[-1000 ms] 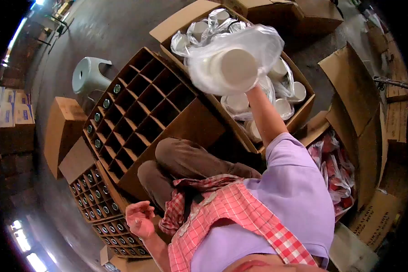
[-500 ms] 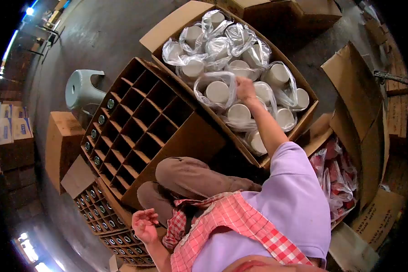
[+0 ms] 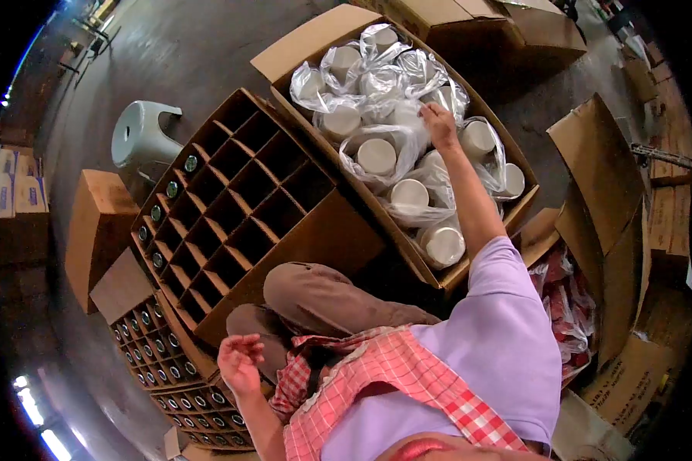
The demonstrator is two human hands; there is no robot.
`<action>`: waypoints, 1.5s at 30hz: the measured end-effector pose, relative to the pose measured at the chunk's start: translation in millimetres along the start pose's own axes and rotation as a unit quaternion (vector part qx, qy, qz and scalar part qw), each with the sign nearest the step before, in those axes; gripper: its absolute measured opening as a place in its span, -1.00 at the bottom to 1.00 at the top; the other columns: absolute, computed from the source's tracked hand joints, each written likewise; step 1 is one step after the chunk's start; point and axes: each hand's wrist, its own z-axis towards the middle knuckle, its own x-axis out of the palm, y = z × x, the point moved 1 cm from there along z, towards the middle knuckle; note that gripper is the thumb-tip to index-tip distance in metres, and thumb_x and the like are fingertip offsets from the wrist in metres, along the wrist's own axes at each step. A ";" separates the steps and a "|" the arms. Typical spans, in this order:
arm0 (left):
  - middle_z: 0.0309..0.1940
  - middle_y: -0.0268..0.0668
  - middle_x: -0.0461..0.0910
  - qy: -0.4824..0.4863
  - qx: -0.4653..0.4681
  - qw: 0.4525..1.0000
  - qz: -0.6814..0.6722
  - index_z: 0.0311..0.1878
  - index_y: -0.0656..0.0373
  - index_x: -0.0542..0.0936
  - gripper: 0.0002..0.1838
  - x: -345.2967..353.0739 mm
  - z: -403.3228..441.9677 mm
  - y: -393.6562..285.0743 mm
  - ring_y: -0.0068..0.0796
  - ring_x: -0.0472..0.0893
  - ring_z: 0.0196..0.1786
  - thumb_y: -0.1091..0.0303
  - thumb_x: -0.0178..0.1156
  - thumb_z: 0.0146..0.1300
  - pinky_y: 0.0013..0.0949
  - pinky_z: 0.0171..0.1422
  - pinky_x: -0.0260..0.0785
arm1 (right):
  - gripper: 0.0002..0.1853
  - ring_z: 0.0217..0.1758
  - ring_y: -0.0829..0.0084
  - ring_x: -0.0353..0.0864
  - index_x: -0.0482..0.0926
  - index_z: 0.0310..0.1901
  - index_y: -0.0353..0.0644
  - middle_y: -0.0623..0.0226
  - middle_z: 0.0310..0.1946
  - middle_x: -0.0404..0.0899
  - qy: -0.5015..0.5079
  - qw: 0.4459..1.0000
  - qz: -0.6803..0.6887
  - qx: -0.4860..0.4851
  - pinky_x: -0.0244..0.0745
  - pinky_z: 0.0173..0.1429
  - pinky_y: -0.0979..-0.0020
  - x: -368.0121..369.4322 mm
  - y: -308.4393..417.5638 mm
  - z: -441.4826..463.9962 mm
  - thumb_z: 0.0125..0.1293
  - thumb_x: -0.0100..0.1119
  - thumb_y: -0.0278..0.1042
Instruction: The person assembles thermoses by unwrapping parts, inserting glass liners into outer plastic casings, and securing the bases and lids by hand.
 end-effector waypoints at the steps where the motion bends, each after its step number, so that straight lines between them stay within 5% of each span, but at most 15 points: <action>1: -0.24 -0.02 0.60 0.003 -0.002 1.000 -0.005 -0.15 0.22 0.47 -0.65 7.0 6.5 -4.9 -0.29 0.61 -0.35 0.22 0.19 0.03 -0.45 -0.45 0.39 | -0.82 -0.51 0.59 0.42 0.54 -0.28 -0.21 0.42 -0.56 0.49 -0.002 0.995 0.097 0.007 0.32 -0.36 0.56 8.9 36.0 -9.0 0.23 0.11 -0.27; 8: -0.05 -0.03 0.51 0.157 -0.162 0.964 -0.141 0.01 0.18 0.47 -0.65 97.1 74.1 4.8 -0.15 0.55 -0.07 0.15 -0.08 0.32 -0.29 -0.03 0.42 | -0.82 -0.50 0.63 0.46 0.53 -0.27 -0.29 0.38 -0.49 0.49 0.259 0.839 0.477 0.035 0.38 -0.44 0.57 96.9 258.9 -142.2 0.24 0.09 -0.35; 11: -0.19 -0.09 0.54 0.133 -0.275 0.915 -0.262 -0.02 0.22 0.43 -0.69 166.7 62.6 -5.6 -0.24 0.55 -0.20 0.20 -0.05 0.31 -0.33 -0.14 0.45 | -0.82 -0.40 0.65 0.45 0.49 -0.32 -0.23 0.42 -0.47 0.49 0.577 0.733 0.359 -0.028 0.38 -0.39 0.52 139.2 304.8 -212.5 0.26 0.11 -0.28; 15: -0.12 -0.11 0.50 0.121 -0.220 0.926 -0.281 0.05 0.20 0.38 -0.62 143.8 41.4 -15.2 -0.26 0.51 -0.13 0.15 -0.02 0.29 -0.32 -0.06 0.40 | -0.78 -0.52 0.50 0.39 0.49 -0.41 -0.30 0.35 -0.62 0.41 0.799 0.430 0.419 -0.030 0.29 -0.41 0.50 192.6 327.1 -328.5 0.28 0.08 -0.30; 18: -0.06 -0.12 0.47 0.106 -0.132 0.953 -0.250 0.10 0.19 0.34 -0.56 112.1 29.3 -26.1 -0.26 0.49 -0.08 0.11 0.00 0.26 -0.31 0.00 0.36 | -0.77 -0.53 0.35 0.42 0.48 -0.44 -0.27 0.31 -0.65 0.39 0.872 0.395 0.205 -0.204 0.33 -0.35 0.41 191.1 309.3 -376.8 0.28 0.07 -0.30; 23: 0.03 -0.15 0.42 0.071 -0.005 0.979 -0.192 0.18 0.17 0.27 -0.45 68.7 8.8 -50.0 -0.28 0.45 0.01 0.05 0.03 0.23 -0.30 0.09 0.31 | -0.94 -0.22 0.17 0.54 0.53 -0.39 -0.22 0.14 -0.32 0.57 0.691 0.631 0.185 -0.300 0.43 -0.10 0.28 140.2 331.5 -321.2 0.12 0.16 -0.43; 25: 0.07 -0.15 0.40 0.058 0.032 0.984 -0.165 0.22 0.16 0.25 -0.41 56.3 2.3 -58.0 -0.28 0.44 0.05 0.02 0.04 0.21 -0.29 0.13 0.28 | -0.64 0.08 0.20 0.46 0.53 -0.11 -0.29 0.14 0.02 0.49 0.339 0.862 0.043 -0.374 0.36 0.09 0.27 136.8 317.0 -287.2 -0.04 0.15 -0.52; 27: 0.10 -0.16 0.38 0.055 0.057 0.987 -0.143 0.25 0.15 0.22 -0.36 46.0 -1.9 -66.0 -0.29 0.42 0.08 -0.01 0.05 0.20 -0.29 0.17 0.26 | -0.50 0.08 0.33 0.47 0.47 0.04 -0.23 0.22 -0.02 0.51 0.268 0.905 0.060 -0.326 0.34 0.15 0.38 171.4 311.7 -260.2 -0.05 0.27 -0.54; 31: 0.18 -0.18 0.34 0.057 0.073 0.989 -0.111 0.32 0.14 0.17 -0.27 28.0 -4.6 -72.4 -0.30 0.39 0.15 -0.06 0.08 0.17 -0.28 0.24 0.21 | -0.66 -0.21 0.49 0.51 0.52 -0.09 -0.28 0.35 -0.23 0.58 0.457 0.881 0.089 -0.088 0.40 -0.08 0.51 215.8 283.6 -264.2 0.04 0.25 -0.55; 33: 0.22 -0.19 0.32 0.078 0.069 0.987 -0.122 0.36 0.13 0.14 -0.22 12.2 5.8 -58.7 -0.31 0.37 0.19 -0.08 0.09 0.16 -0.27 0.28 0.19 | -0.89 -0.40 0.60 0.46 0.54 -0.33 -0.34 0.37 -0.42 0.52 0.447 0.836 -0.045 -0.314 0.41 -0.27 0.53 228.1 281.8 -261.8 0.12 0.22 -0.51; 35: 0.25 -0.17 0.29 0.126 0.095 0.976 -0.153 0.37 0.07 0.11 -0.10 -12.0 16.4 -36.0 -0.26 0.35 0.23 -0.16 0.17 0.02 -0.26 0.28 0.19 | -0.89 -0.42 0.57 0.48 0.52 -0.31 -0.30 0.33 -0.43 0.52 0.453 0.890 0.026 -0.046 0.43 -0.29 0.47 227.5 316.1 -247.8 0.16 0.17 -0.47; 38: 0.23 -0.14 0.31 0.156 0.134 0.969 -0.135 0.41 0.04 0.02 0.05 -29.4 4.2 -23.4 -0.24 0.38 0.21 -0.17 0.26 -0.11 -0.26 0.28 0.18 | -0.81 -0.46 0.34 0.53 0.51 -0.31 -0.28 0.28 -0.43 0.54 0.041 0.831 -0.252 -0.495 0.44 -0.37 0.27 182.3 308.8 -142.6 0.12 0.16 -0.33; 40: 0.25 -0.14 0.29 0.138 0.139 0.979 -0.047 0.40 0.05 0.04 0.14 -27.5 -5.2 -10.9 -0.23 0.33 0.26 -0.10 0.39 -0.27 -0.25 0.35 0.09 | -0.79 -0.55 0.19 0.58 0.56 -0.45 -0.34 0.12 -0.48 0.60 -0.215 0.854 -0.308 -0.361 0.45 -0.46 0.20 132.1 376.4 -186.3 0.08 0.18 -0.32; 43: 0.29 -0.18 0.24 0.068 0.153 0.986 0.016 0.40 0.07 0.07 0.17 -4.3 -23.6 4.2 -0.26 0.25 0.32 0.04 0.48 -0.35 -0.27 0.39 0.01 | -0.72 -0.11 0.06 0.51 0.47 -0.12 -0.31 0.04 -0.13 0.51 -0.428 0.635 -0.518 -0.382 0.46 -0.16 0.16 118.0 325.4 -189.9 0.29 -0.10 -0.29; 45: 0.30 -0.20 0.22 0.040 0.163 0.986 0.015 0.39 0.08 0.08 0.17 0.8 -32.6 6.9 -0.28 0.21 0.34 0.10 0.49 -0.36 -0.28 0.40 -0.02 | -0.69 -0.09 0.16 0.49 0.45 -0.04 -0.27 0.07 -0.08 0.49 0.024 0.703 -0.596 -0.387 0.39 -0.07 0.19 102.9 178.7 -149.3 0.25 -0.06 -0.31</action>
